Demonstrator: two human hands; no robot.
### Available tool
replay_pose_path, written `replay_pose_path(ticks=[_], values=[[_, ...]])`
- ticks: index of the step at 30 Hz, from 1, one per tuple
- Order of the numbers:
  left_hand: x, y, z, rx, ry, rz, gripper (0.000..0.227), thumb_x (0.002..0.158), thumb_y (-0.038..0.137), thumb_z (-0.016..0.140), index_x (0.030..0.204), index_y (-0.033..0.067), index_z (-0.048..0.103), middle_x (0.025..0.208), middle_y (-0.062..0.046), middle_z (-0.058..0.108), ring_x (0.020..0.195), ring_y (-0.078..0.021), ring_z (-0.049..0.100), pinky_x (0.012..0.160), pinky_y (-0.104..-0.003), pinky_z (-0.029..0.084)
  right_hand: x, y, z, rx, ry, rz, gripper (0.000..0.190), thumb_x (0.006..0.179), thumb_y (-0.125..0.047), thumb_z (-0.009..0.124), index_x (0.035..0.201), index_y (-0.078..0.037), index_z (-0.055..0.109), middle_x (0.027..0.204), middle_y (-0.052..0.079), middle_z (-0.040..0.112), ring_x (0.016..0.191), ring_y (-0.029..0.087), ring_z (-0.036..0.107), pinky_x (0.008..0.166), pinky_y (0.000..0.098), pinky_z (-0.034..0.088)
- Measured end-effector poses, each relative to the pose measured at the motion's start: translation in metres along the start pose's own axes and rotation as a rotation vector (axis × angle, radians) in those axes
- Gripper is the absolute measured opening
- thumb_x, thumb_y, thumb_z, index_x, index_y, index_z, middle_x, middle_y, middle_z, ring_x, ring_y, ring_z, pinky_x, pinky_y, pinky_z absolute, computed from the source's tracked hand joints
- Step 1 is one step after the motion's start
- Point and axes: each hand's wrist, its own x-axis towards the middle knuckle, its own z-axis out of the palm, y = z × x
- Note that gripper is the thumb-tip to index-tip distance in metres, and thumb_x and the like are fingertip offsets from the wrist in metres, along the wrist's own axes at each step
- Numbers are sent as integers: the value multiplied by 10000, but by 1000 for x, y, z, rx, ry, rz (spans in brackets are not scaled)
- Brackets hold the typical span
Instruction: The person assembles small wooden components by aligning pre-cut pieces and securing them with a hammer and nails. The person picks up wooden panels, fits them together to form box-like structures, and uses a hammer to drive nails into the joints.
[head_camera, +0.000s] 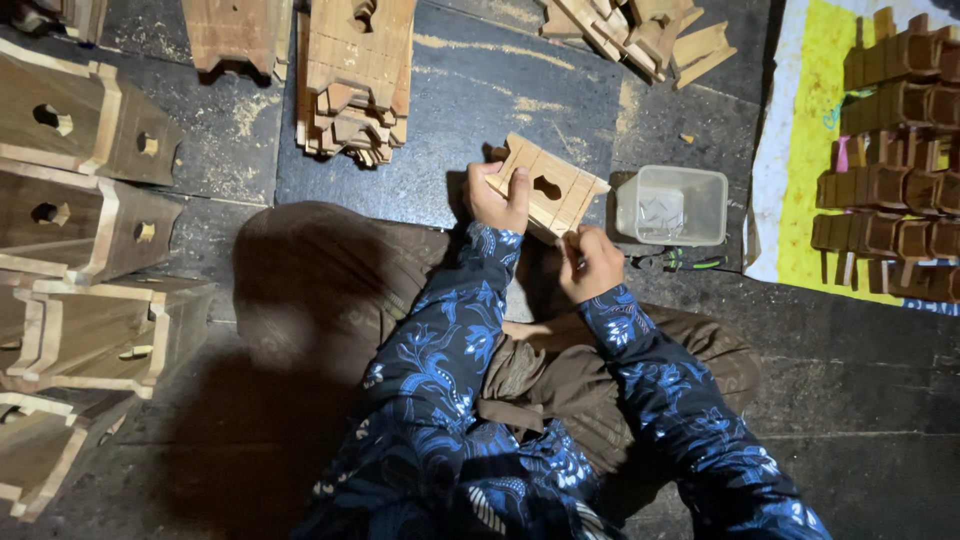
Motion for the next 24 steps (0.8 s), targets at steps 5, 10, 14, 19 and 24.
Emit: replay_pose_path(ticks=[5, 10, 14, 19, 24], values=[[-11, 24, 0, -43, -78, -201, 592, 714, 419, 853, 1161, 202, 531, 1015, -228, 669, 1004, -443, 683, 833, -494, 577, 1, 0, -1, 17, -22, 1, 193, 902, -110, 781, 806, -83, 615, 855, 124, 689, 723, 374, 695, 622, 401, 557], [-5, 28, -6, 26, -134, -218, 595, 721, 464, 854, 1141, 223, 509, 1047, -217, 682, 1033, -451, 681, 869, -513, 580, 1, 7, -10, 134, -56, 92, 208, 936, -214, 775, 817, -95, 655, 870, 118, 714, 763, 371, 711, 644, 367, 562], [-8, 26, -7, 47, -130, -207, 589, 704, 477, 872, 1096, 204, 526, 1077, -211, 654, 1067, -446, 660, 886, -508, 564, 15, 3, -43, 271, -154, 184, 238, 896, -243, 845, 953, -47, 724, 942, 164, 754, 844, 400, 728, 700, 401, 567], [-7, 36, -6, 76, -144, -290, 625, 683, 546, 865, 1115, 243, 531, 1136, -203, 631, 1114, -434, 644, 940, -503, 558, 6, 21, -63, 148, -348, 132, 285, 910, -342, 781, 1009, -77, 745, 917, 173, 720, 854, 430, 701, 760, 480, 564], [-7, 41, -6, 72, -119, -293, 581, 675, 492, 878, 1073, 218, 555, 1100, -214, 639, 1087, -446, 653, 905, -487, 564, -14, 38, -40, -649, -1139, 119, 536, 730, -446, 784, 1233, -315, 654, 1257, -16, 611, 1249, 270, 564, 1072, 494, 496]])
